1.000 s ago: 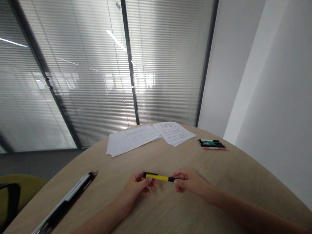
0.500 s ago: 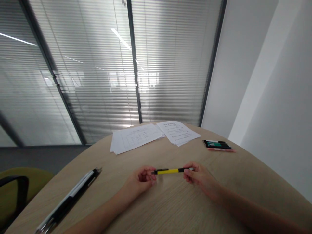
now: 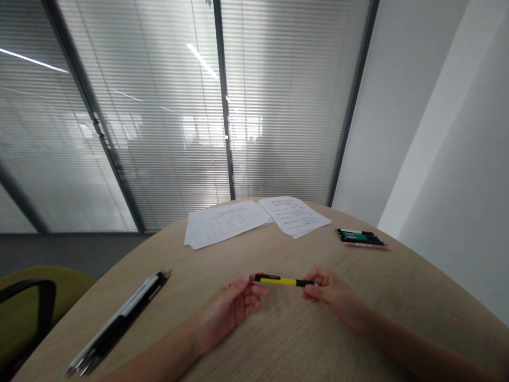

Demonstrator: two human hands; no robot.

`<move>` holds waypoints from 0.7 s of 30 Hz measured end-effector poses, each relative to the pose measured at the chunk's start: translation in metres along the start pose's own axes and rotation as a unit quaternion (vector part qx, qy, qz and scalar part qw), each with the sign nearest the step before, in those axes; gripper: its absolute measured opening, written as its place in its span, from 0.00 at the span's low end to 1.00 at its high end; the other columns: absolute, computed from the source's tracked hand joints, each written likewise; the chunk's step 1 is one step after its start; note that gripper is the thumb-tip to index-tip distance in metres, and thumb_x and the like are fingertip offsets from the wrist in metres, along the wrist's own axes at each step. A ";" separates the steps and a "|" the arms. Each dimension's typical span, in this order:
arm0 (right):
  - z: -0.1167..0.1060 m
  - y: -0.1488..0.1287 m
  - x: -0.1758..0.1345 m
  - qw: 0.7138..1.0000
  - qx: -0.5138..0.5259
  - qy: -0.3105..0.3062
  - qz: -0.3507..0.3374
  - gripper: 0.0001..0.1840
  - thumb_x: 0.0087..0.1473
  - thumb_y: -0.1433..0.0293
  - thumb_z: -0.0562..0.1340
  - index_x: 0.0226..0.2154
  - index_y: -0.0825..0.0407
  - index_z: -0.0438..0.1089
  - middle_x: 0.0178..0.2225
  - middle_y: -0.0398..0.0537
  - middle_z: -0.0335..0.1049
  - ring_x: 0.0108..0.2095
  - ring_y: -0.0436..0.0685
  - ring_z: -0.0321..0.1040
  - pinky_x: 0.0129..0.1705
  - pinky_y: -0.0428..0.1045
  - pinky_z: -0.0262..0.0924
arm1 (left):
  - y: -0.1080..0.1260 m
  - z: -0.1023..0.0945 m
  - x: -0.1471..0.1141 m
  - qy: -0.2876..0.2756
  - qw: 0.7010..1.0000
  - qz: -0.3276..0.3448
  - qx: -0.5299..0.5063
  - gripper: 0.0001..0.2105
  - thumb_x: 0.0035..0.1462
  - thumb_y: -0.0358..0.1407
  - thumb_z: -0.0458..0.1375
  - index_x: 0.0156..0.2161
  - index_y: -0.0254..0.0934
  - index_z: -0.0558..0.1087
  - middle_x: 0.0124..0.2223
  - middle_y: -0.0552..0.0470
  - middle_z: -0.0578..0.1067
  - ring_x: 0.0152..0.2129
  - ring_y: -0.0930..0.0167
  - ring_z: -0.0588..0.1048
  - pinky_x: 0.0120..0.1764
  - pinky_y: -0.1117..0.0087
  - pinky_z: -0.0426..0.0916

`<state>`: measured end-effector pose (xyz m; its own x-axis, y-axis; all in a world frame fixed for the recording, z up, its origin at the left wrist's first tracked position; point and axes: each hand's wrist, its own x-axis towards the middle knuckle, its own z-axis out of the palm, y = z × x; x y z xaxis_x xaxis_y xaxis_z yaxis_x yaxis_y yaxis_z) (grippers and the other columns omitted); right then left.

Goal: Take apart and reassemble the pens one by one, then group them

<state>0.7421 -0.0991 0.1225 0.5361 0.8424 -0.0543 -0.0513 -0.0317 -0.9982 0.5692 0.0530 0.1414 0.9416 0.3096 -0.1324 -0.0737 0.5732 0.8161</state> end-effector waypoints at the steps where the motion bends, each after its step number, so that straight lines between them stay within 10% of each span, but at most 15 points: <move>1: 0.002 0.000 -0.002 1.000 -0.022 -0.010 -0.003 0.18 0.30 0.61 0.67 0.22 0.53 0.62 0.18 0.41 0.69 0.19 0.48 0.62 0.23 0.44 0.52 | -0.002 0.003 -0.001 -0.019 1.000 -0.011 -0.021 0.14 0.49 0.38 0.58 0.40 0.32 0.72 0.30 0.47 0.76 0.23 0.76 0.71 0.28 0.77 0.63; 9: 0.026 0.008 -0.028 0.934 -0.315 -0.060 -0.156 0.10 0.39 0.66 0.63 0.29 0.51 0.67 0.25 0.43 0.72 0.24 0.51 0.67 0.27 0.44 0.58 | -0.006 0.027 -0.003 -0.020 0.989 0.005 -0.144 0.22 0.57 0.42 0.43 0.30 0.27 0.72 0.37 0.40 0.74 0.37 0.67 0.71 0.41 0.70 0.64; 14: 0.020 0.011 -0.038 0.854 -0.365 -0.089 -0.361 0.12 0.50 0.62 0.55 0.36 0.50 0.65 0.27 0.44 0.72 0.28 0.50 0.68 0.34 0.45 0.58 | 0.011 0.024 -0.004 0.019 0.969 -0.005 -0.245 0.25 0.60 0.38 0.36 0.15 0.33 0.62 0.11 0.57 0.58 0.08 0.80 0.59 0.24 0.75 0.67; 21: 0.010 0.012 -0.031 0.913 -0.316 0.009 -0.257 0.15 0.54 0.62 0.49 0.29 0.49 0.68 0.22 0.45 0.70 0.24 0.51 0.66 0.29 0.46 0.58 | 0.056 0.000 -0.006 0.020 0.965 0.043 -0.257 0.20 0.54 0.39 0.43 0.14 0.38 0.47 0.13 0.63 0.41 0.06 0.81 0.48 0.08 0.82 0.50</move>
<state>0.7164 -0.1204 0.1121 0.3663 0.8244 0.4314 0.7042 0.0574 -0.7077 0.5591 0.0829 0.1876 0.9117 0.3968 -0.1069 -0.3145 0.8411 0.4400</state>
